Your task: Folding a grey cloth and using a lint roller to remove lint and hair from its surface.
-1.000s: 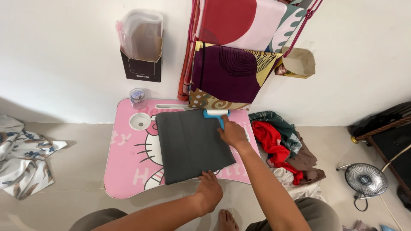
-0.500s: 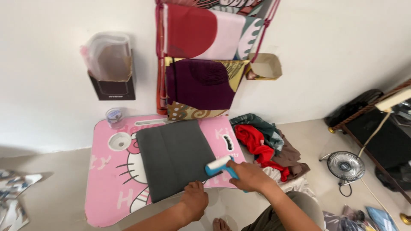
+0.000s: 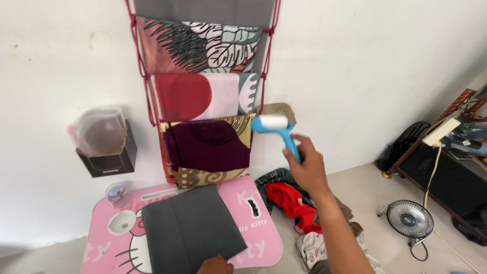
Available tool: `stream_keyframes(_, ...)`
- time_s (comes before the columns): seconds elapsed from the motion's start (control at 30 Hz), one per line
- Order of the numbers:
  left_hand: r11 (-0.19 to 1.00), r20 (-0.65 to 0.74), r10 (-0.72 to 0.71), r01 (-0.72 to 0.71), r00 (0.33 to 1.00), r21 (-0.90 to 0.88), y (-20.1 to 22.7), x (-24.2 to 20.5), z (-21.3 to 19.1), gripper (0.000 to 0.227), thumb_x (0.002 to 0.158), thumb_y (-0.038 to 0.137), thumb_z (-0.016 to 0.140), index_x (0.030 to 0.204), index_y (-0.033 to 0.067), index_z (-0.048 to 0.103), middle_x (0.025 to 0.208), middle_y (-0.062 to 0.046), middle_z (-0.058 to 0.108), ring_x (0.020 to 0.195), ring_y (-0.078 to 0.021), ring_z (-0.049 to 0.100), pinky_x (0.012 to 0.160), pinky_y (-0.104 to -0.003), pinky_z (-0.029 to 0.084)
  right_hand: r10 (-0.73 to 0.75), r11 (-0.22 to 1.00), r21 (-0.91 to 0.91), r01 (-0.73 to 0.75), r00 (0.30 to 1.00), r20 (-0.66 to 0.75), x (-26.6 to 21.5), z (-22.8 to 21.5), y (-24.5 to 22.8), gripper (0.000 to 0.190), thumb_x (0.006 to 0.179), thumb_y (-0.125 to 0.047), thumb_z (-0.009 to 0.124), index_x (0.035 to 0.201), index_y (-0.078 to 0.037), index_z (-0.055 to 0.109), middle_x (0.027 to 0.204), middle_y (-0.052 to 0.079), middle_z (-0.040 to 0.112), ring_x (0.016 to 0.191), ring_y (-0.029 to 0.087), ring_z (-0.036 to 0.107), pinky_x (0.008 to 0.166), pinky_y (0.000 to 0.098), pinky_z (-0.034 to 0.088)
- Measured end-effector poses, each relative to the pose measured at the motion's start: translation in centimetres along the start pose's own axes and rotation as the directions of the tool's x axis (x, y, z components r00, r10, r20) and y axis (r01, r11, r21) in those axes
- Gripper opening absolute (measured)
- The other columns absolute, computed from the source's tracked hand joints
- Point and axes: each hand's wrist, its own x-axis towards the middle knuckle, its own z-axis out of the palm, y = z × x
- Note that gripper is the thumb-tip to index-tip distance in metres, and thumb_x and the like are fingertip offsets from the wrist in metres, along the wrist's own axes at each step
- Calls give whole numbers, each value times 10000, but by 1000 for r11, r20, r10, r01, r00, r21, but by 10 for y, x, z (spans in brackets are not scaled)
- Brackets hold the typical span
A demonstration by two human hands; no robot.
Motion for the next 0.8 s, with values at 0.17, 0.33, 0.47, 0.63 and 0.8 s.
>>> stream_keyframes(0.17, 987, 139, -121, 134, 983, -87, 22, -38, -44, 328, 988, 385, 525, 1250, 197, 588, 1320, -144, 478, 1285, -323, 498, 1134, -429, 374, -96, 991, -122, 59, 942, -322, 49, 35, 56, 445, 1008, -275, 643, 1405, -95, 554, 731, 28, 575, 582, 191, 538, 538, 387, 427)
stream_keyframes(0.33, 999, -100, -26, 29, 995, 27, 17, -35, -19, 174, 989, 56, 506, 1125, 10, 604, 1069, -262, 597, 1005, -426, 615, 878, -555, 519, -110, 981, -189, 50, 941, -320, 53, 60, 98, 404, 1037, -302, 604, 1385, -104, 558, 790, 52, 643, 640, 261, 617, 536, 426, 454)
stream_keyframes(0.47, 999, -191, -4, 14, 982, 52, 10, -27, -11, 362, 965, 376, 738, 1105, 65, 620, 1008, -210, 625, 949, -351, 622, 876, -480, 512, -73, 984, -179, 16, 945, -318, 61, 59, 104, 372, 1046, -265, 571, 1379, -102, 562, 857, 66, 700, 678, 268, 647, 559, 432, 488)
stream_keyframes(0.63, 996, -106, -84, 85, 991, -1, 25, -51, -29, 519, 1030, 563, 616, 1205, 76, 584, 1113, -232, 576, 989, -408, 615, 917, -525, 499, -102, 982, -187, 39, 936, -337, 58, 61, 124, 349, 1021, -201, 604, 1351, -90, 586, 1085, 95, 723, 881, 306, 687, 659, 449, 539)
stream_keyframes(0.8, 994, -62, -62, 56, 996, -92, 31, -92, -45, 542, 1074, 621, 504, 1296, 127, 542, 1120, -144, 490, 916, -404, 602, 868, -545, 487, -139, 981, -174, 84, 933, -331, 61, 66, 126, 391, 1019, -189, 613, 1383, -48, 586, 1233, 143, 708, 1047, 349, 697, 780, 480, 569)
